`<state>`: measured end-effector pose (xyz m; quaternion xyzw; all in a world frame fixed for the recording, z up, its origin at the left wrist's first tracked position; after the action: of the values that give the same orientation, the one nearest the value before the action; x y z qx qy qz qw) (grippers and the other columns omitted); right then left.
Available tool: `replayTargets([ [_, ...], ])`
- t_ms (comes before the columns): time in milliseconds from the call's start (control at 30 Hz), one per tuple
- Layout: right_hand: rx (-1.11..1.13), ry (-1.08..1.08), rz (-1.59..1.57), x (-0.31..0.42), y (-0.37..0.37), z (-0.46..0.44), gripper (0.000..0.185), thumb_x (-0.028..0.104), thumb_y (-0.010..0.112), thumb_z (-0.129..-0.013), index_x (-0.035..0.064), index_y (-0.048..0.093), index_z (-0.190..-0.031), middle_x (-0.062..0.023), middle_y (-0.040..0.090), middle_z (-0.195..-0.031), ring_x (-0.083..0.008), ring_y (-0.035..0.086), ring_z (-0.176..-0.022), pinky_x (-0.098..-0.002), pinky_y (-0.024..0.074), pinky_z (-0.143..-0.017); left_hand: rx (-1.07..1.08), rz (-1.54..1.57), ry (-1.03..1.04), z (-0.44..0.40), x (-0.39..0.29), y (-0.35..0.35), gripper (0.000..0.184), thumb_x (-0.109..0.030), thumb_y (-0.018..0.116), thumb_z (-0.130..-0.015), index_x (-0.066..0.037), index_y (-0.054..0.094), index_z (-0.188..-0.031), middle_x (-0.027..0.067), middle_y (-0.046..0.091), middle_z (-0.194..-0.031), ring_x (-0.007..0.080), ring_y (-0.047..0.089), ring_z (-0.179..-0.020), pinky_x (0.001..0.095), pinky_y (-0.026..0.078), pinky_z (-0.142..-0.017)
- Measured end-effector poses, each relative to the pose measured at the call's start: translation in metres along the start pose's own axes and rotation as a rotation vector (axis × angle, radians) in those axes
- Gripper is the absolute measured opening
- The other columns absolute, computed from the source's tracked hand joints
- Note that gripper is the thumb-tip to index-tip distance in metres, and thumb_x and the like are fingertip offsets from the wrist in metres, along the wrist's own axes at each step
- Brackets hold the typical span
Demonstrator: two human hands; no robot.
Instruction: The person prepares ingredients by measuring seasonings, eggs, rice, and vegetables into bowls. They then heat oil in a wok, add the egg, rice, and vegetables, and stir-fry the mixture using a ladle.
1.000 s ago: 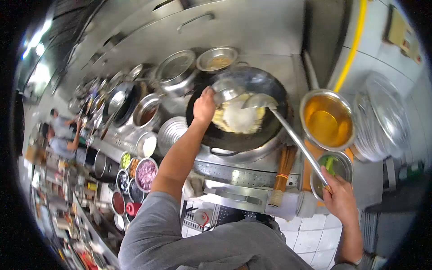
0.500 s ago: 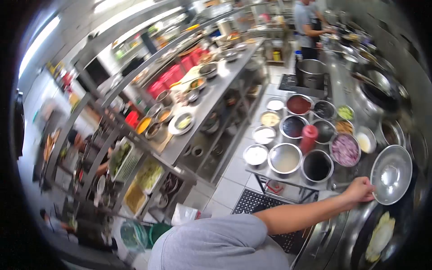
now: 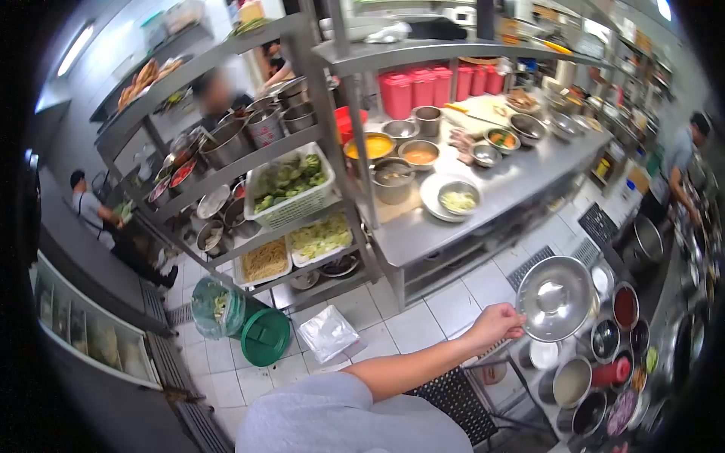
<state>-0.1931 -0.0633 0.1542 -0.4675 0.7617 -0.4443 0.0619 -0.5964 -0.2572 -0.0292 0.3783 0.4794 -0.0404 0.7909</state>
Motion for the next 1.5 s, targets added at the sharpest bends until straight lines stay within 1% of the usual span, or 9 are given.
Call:
replayTargets([
  [100,0.190,-0.179,-0.355,0.096,0.093,-0.027,0.038,0.015,0.062,-0.098,0.0041,0.056,-0.134,-0.0152,0.064,-0.119,-0.0241,0.064,-0.101,-0.0333,0.0513,-0.086,-0.112,0.032,0.058,0.001,-0.049,-0.082,0.018,-0.016,0.068,-0.094,-0.002,0.057,-0.089,0.0056,0.064,-0.082,0.0109,0.066,-0.073,0.0232,0.058,-0.069],
  [233,0.567,0.119,-0.493,0.178,0.169,-0.034,0.038,0.015,0.058,-0.100,0.0008,0.054,-0.135,-0.0136,0.064,-0.118,-0.0213,0.061,-0.103,-0.0328,0.0502,-0.088,-0.226,0.043,0.116,-0.005,-0.088,-0.163,0.018,-0.016,0.068,-0.094,-0.003,0.057,-0.089,0.0050,0.064,-0.085,0.0118,0.067,-0.076,0.0242,0.058,-0.070],
  [367,0.660,-0.068,-0.363,0.251,0.209,-0.053,0.039,0.014,0.057,-0.100,-0.0001,0.053,-0.136,-0.0137,0.065,-0.115,-0.0206,0.064,-0.095,-0.0308,0.0510,-0.083,-0.298,0.103,0.161,0.003,-0.118,-0.214,0.018,-0.017,0.068,-0.094,-0.003,0.058,-0.090,0.0040,0.063,-0.086,0.0135,0.067,-0.078,0.0256,0.058,-0.073],
  [767,0.882,-0.266,-0.541,0.331,0.345,-0.086,0.036,0.010,0.055,-0.098,0.0047,0.057,-0.134,-0.0159,0.068,-0.115,-0.0242,0.066,-0.094,-0.0356,0.0520,-0.080,-0.421,0.102,0.228,-0.013,-0.160,-0.264,0.019,-0.019,0.067,-0.095,-0.002,0.059,-0.092,0.0062,0.064,-0.091,0.0155,0.068,-0.084,0.0274,0.058,-0.078],
  [800,0.914,-0.130,-0.774,0.316,0.379,-0.083,0.040,-0.001,0.056,-0.091,-0.0012,0.055,-0.132,-0.0121,0.066,-0.111,-0.0088,0.059,-0.075,-0.0226,0.0482,-0.070,-0.434,0.109,0.232,-0.018,-0.163,-0.266,0.019,-0.019,0.067,-0.094,-0.002,0.059,-0.093,0.0062,0.064,-0.090,0.0151,0.068,-0.083,0.0275,0.058,-0.077],
  [900,0.902,-0.210,-0.854,0.352,0.407,-0.103,0.033,0.000,0.057,-0.092,-0.0031,0.058,-0.125,-0.0090,0.067,-0.098,-0.0131,0.061,-0.076,-0.0264,0.0510,-0.072,-0.578,-0.187,0.179,-0.044,-0.175,-0.282,0.020,-0.020,0.069,-0.093,-0.003,0.060,-0.090,0.0053,0.064,-0.084,0.0139,0.066,-0.075,0.0264,0.057,-0.071],
  [1333,0.963,-0.361,-0.835,0.342,0.534,-0.204,0.027,0.000,0.057,-0.090,-0.0044,0.061,-0.117,-0.0115,0.064,-0.081,-0.0180,0.065,-0.068,-0.0284,0.0534,-0.061,-0.794,0.069,0.275,-0.255,-0.239,-0.332,0.015,-0.012,0.073,-0.084,-0.002,0.067,-0.094,0.0101,0.069,-0.083,0.0186,0.069,-0.069,0.0321,0.057,-0.059],
  [1400,1.208,-0.449,-0.411,0.344,0.541,-0.219,0.038,0.007,0.053,-0.097,0.0031,0.055,-0.135,-0.0177,0.066,-0.119,-0.0252,0.066,-0.100,-0.0360,0.0523,-0.085,-0.835,-0.041,0.287,-0.292,-0.256,-0.331,0.010,-0.011,0.072,-0.078,-0.002,0.067,-0.079,0.0112,0.068,-0.071,0.0194,0.069,-0.064,0.0330,0.056,-0.058],
  [1500,1.111,-0.557,-0.596,0.313,0.580,-0.226,0.038,0.007,0.053,-0.098,0.0001,0.054,-0.135,-0.0192,0.064,-0.123,-0.0266,0.064,-0.108,-0.0366,0.0510,-0.092,-0.908,-0.372,0.270,-0.351,-0.250,-0.351,0.011,-0.013,0.069,-0.076,-0.002,0.069,-0.075,0.0126,0.068,-0.065,0.0222,0.070,-0.062,0.0349,0.057,-0.064],
])
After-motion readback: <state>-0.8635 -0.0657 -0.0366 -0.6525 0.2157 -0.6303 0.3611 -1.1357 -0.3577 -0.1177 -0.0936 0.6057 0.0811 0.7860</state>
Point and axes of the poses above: each hand's wrist, its own z-axis away from the middle knuckle, its own y-axis out of the palm, x = y × z, the point moved 4 cm from there along -z, towards the middle knuckle
